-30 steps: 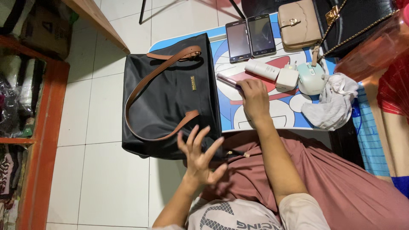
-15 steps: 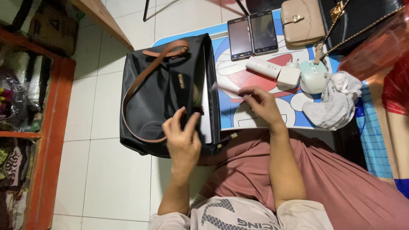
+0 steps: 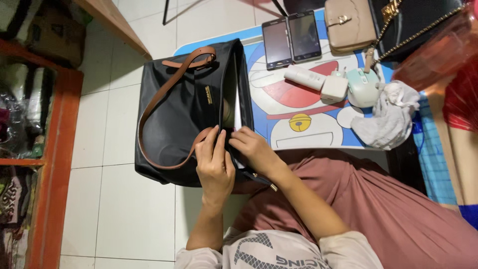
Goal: The person wipes a laptop and two smartphones with a cloth, then places the laptop, sunglasses case, cosmetics, chargers, a small purse, and a water bottle into a black handbag. The person sits on the floor in front of a small table with a Doraemon mat.
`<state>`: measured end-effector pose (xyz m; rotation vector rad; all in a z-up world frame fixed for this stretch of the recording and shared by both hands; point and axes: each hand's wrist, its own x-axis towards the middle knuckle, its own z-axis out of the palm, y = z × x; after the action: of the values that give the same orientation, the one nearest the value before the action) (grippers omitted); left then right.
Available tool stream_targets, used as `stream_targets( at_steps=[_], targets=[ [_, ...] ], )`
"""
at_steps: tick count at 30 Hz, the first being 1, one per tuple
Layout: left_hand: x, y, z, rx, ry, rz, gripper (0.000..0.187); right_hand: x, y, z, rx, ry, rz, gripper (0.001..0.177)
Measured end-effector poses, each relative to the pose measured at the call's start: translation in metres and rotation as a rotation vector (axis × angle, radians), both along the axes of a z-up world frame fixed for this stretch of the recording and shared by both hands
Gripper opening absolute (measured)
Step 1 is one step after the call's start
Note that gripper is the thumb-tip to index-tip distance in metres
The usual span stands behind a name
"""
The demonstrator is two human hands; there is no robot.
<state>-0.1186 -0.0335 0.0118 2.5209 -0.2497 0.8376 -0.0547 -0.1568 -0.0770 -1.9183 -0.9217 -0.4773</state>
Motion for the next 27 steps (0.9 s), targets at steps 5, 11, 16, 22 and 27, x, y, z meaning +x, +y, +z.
stream_targets(
  at_steps=[5, 11, 16, 22, 27],
  targets=[
    [0.006, -0.008, -0.009, -0.003, 0.026, -0.058, 0.039, 0.018, -0.004, -0.030, -0.064, -0.008, 0.059, 0.023],
    [0.005, -0.005, -0.016, -0.089, 0.060, -0.093, 0.036, 0.055, -0.132, -0.022, -0.209, 0.096, -0.553, 0.048],
    [0.005, -0.009, -0.016, -0.087, 0.067, -0.099, 0.033, 0.056, -0.174, -0.008, -0.313, 0.077, -0.794, 0.075],
    [0.002, -0.008, -0.007, -0.056, 0.071, -0.075, 0.034, 0.044, -0.163, -0.005, -0.288, 0.108, -0.733, 0.066],
    [-0.008, -0.001, -0.001, 0.000, 0.147, -0.013, 0.039, 0.034, -0.164, -0.009, -0.226, 0.037, -0.745, 0.060]
  ],
)
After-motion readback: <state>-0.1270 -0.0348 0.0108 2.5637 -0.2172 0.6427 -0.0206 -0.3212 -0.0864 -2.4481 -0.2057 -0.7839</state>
